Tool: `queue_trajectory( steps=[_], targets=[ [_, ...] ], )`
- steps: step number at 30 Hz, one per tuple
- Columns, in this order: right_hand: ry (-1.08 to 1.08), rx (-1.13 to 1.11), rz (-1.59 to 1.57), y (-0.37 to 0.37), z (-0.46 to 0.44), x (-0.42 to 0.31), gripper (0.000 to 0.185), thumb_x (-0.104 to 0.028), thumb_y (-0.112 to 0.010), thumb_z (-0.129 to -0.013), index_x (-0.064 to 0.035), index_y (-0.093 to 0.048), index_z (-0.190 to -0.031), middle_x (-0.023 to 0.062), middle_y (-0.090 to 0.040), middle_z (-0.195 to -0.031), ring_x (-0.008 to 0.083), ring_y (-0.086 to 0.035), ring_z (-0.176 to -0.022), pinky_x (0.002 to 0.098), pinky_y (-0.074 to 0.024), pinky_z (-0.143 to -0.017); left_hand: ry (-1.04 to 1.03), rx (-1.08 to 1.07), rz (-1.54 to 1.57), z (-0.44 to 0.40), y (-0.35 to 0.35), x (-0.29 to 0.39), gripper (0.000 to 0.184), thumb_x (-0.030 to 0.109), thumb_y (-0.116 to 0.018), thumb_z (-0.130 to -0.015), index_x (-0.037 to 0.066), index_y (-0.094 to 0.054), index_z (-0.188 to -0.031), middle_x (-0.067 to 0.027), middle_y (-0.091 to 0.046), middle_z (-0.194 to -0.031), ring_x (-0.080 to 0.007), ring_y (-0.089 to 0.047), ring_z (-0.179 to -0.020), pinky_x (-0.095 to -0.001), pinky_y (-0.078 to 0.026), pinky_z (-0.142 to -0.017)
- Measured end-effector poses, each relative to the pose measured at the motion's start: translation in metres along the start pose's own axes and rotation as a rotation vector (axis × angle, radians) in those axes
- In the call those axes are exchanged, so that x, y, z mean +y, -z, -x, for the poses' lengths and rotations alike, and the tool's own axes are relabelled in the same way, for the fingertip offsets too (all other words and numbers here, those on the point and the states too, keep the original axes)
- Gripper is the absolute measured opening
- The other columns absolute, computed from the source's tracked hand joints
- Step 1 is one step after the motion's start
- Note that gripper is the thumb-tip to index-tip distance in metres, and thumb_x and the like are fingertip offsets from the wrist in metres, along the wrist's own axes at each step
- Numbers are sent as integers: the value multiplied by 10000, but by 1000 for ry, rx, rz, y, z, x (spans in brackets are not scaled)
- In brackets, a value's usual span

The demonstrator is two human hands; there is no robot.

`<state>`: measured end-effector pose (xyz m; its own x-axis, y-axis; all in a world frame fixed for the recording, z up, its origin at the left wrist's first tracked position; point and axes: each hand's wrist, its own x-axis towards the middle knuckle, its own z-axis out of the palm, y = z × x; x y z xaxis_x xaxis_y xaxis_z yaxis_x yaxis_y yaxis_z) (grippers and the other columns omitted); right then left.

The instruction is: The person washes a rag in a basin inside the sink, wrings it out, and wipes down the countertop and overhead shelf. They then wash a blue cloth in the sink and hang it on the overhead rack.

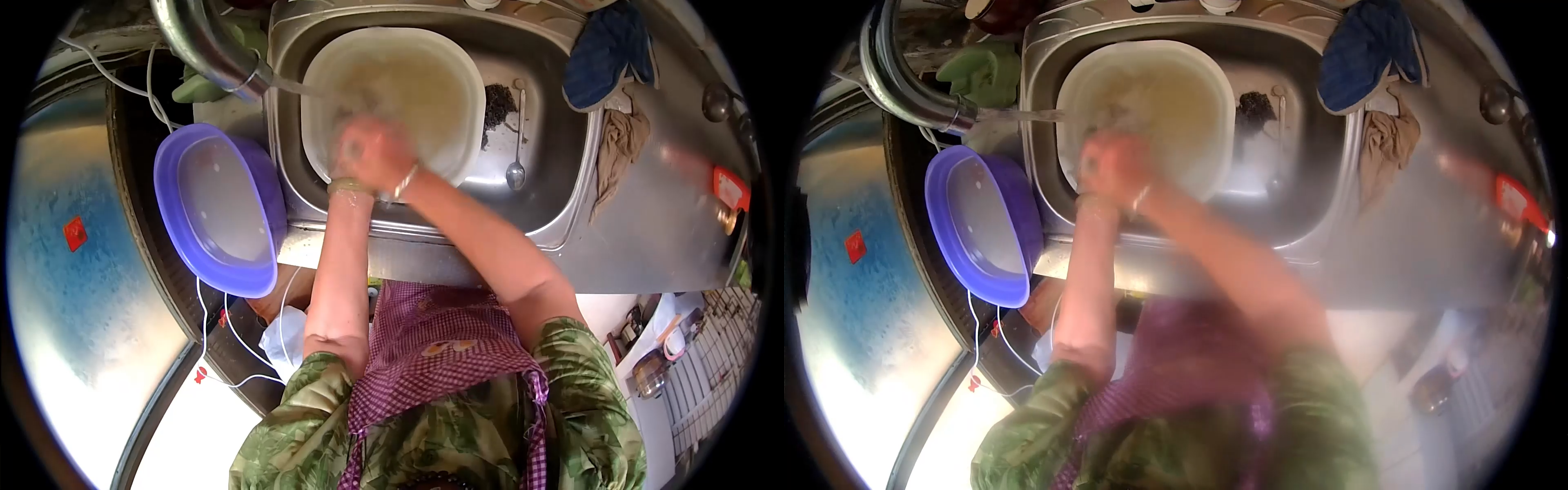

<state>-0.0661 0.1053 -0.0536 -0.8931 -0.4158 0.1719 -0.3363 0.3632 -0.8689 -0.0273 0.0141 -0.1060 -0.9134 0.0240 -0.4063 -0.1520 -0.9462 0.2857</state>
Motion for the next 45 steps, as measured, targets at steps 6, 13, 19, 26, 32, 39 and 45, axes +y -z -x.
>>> queue_trajectory(
  steps=[6, 13, 19, 26, 32, 39, 45],
  targets=[
    [-589, 83, 3, 39, -37, 97, 540, -456, -676, -818, -34, -616, -1149, 199, -636, -1107, 367, -614, -1026, 438, -486, -892, -6, 495, -262, 11, -47, 9, 486, 287, -629, -919, 84, -498, -1340, -90, -562, -1319, -267, -531, -1229, -430, -426, -1053],
    [-317, -60, 619, 9, 6, 92, 775, -397, -791, -738, -15, -482, -1336, 239, -552, -1254, 358, -517, -1197, 396, -425, -1031, 36, 623, -276, -8, 8, 6, 586, 420, -636, -917, 102, -459, -1377, -122, -548, -1320, -321, -471, -1265, -516, -410, -1024],
    [-865, 17, -292, 20, 2, 85, 699, -234, -794, -708, -10, -507, -1305, 213, -591, -1227, 332, -578, -1124, 388, -460, -953, 244, 460, -182, -12, 70, 8, 675, 513, -661, -878, 138, -435, -1392, -130, -522, -1323, -328, -476, -1241, -534, -381, -1037],
    [-236, -139, -152, 39, 16, 49, 492, -152, -753, -712, -21, -565, -1147, 130, -617, -1140, 242, -594, -1048, 340, -467, -887, 261, 369, -11, -5, -4, 6, 748, 588, -584, -898, 102, -391, -1434, -162, -537, -1340, -369, -512, -1233, -538, -447, -996],
    [138, -422, -2, 82, 26, -66, 293, -153, -762, -705, -63, -576, -912, 93, -564, -931, 314, -577, -844, 356, -456, -718, 298, 259, 93, 48, -82, 17, 666, 555, -577, -913, 72, -472, -1360, -166, -584, -1271, -297, -593, -1145, -452, -477, -991],
    [-75, -297, -50, 116, 28, -101, 214, -185, -737, -788, -43, -594, -861, 44, -596, -823, 180, -563, -686, 334, -452, -632, 157, 126, 169, 52, -66, -1, 466, 361, -640, -886, 45, -556, -1218, -147, -654, -1134, -281, -619, -1100, -431, -482, -986],
    [-572, 48, -47, 124, 12, 22, 334, -277, -621, -890, -2, -647, -1077, 133, -657, -1092, 250, -603, -1017, 377, -461, -890, -1, 39, -173, 92, -142, 20, 489, 239, -722, -848, -4, -553, -1238, -124, -642, -1170, -245, -600, -1149, -413, -481, -997]
  ],
)
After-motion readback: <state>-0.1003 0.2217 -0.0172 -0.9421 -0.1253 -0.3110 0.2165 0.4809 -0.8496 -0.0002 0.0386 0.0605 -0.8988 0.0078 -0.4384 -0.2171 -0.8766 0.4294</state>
